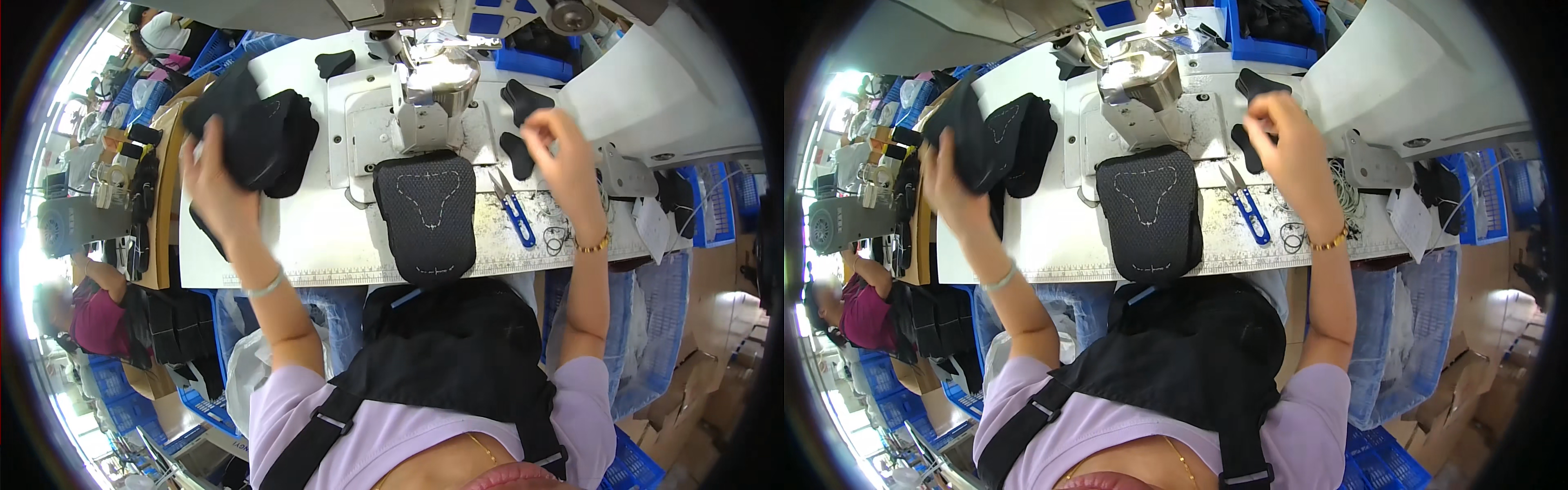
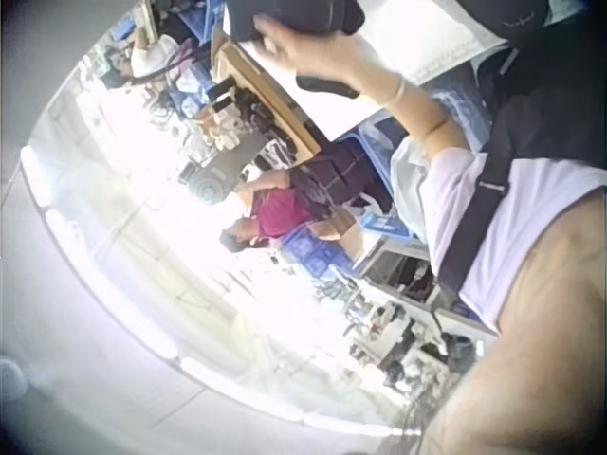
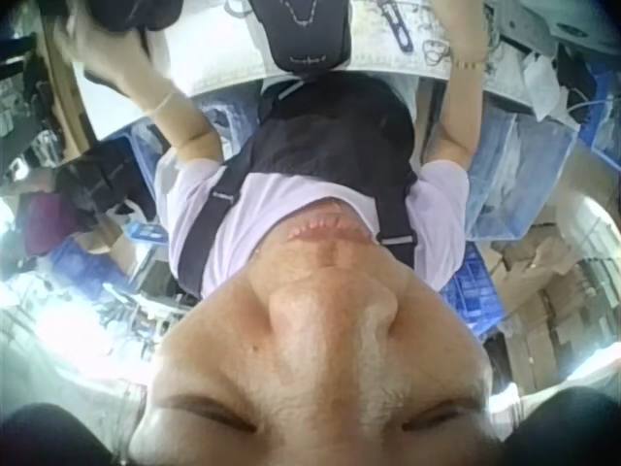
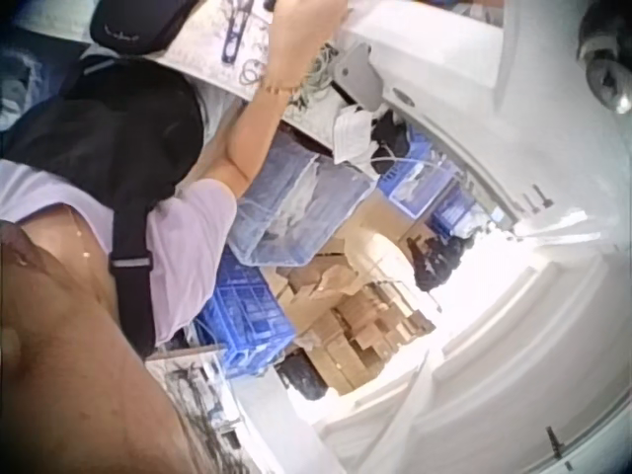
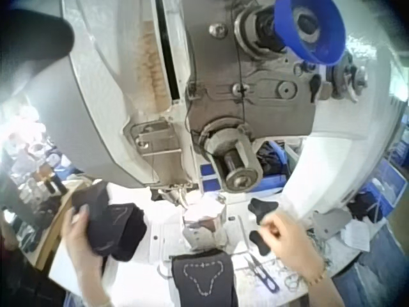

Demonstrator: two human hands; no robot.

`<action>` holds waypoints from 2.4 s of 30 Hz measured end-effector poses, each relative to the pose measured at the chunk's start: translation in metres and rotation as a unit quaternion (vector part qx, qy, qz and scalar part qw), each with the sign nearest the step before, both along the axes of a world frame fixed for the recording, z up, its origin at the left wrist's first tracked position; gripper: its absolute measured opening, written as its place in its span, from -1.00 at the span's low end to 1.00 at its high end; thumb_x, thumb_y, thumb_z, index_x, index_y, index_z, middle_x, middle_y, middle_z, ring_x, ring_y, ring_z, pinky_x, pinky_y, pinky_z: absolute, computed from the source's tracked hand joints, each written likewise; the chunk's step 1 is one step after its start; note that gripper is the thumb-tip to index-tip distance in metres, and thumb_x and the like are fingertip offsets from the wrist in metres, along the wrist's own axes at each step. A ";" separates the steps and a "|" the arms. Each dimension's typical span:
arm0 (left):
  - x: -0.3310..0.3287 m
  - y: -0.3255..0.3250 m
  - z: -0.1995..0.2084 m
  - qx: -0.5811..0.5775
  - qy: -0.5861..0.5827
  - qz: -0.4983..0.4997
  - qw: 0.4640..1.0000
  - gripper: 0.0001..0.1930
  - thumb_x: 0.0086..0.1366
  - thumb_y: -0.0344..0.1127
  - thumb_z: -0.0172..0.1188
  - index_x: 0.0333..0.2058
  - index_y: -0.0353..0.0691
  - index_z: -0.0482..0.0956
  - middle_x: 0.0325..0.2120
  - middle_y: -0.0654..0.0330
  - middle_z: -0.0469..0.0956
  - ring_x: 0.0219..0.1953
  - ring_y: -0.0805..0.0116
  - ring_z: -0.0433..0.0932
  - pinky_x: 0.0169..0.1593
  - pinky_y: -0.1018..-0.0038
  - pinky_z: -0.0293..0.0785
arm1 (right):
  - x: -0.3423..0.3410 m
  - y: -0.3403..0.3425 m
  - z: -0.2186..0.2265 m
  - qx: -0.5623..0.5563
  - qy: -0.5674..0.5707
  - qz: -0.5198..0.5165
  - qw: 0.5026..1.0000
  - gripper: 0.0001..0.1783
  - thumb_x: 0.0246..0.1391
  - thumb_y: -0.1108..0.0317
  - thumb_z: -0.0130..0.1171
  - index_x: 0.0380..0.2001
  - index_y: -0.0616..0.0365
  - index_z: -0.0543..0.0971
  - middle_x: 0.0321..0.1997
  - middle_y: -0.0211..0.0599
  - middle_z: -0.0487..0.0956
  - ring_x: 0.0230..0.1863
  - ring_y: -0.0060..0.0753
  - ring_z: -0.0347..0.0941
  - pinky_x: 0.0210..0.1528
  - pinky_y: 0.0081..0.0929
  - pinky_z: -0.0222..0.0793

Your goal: The person aligns small padding pieces onto fabric components and stitches them together using a sewing machine.

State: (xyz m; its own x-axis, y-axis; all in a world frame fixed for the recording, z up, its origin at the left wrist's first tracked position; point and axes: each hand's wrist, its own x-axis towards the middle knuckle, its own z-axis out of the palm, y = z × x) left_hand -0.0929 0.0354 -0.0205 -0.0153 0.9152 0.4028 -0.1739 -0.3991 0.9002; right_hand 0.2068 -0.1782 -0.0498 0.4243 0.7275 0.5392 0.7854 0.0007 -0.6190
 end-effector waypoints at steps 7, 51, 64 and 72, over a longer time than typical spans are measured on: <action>-0.114 0.010 -0.050 -0.046 0.159 0.241 0.956 -0.65 0.11 -0.36 0.23 -0.20 -0.54 0.45 -0.40 0.11 0.54 -0.44 0.47 0.47 -0.34 0.62 0.38 | -0.004 -0.022 -0.045 -0.143 -0.085 0.006 0.986 -0.70 -0.20 0.43 0.23 -0.38 0.29 0.37 -0.29 -0.15 0.34 -0.15 -0.11 0.26 -0.08 -0.33 0.19; 0.093 -0.122 -0.017 -0.249 -0.146 -0.424 0.858 -0.81 0.24 -0.38 0.09 -0.23 -0.37 0.48 -0.32 0.17 0.54 -0.35 0.50 0.52 -0.30 0.56 0.51 | -0.097 0.007 0.003 0.147 0.397 0.132 0.896 -0.76 -0.03 0.48 0.21 -0.31 0.22 0.37 -0.38 -0.39 0.40 -0.43 -0.72 0.36 -0.50 -0.75 0.36; 0.094 -0.114 -0.017 -0.223 -0.099 -0.379 0.893 -0.84 0.20 -0.39 0.15 -0.31 -0.37 0.53 -0.40 0.20 0.56 -0.42 0.55 0.51 -0.35 0.62 0.47 | -0.097 0.023 0.004 0.121 0.431 0.136 0.884 -0.82 0.00 0.44 0.19 -0.48 0.18 0.37 -0.58 -0.50 0.41 -0.64 -0.84 0.27 -0.70 -0.82 0.21; 0.093 -0.115 -0.018 -0.226 -0.091 -0.375 0.895 -0.85 0.18 -0.40 0.17 -0.32 -0.38 0.54 -0.42 0.21 0.56 -0.42 0.56 0.50 -0.35 0.63 0.46 | -0.095 0.023 0.001 0.115 0.418 0.152 0.888 -0.82 0.01 0.45 0.18 -0.45 0.18 0.36 -0.58 -0.47 0.41 -0.66 -0.82 0.28 -0.72 -0.81 0.18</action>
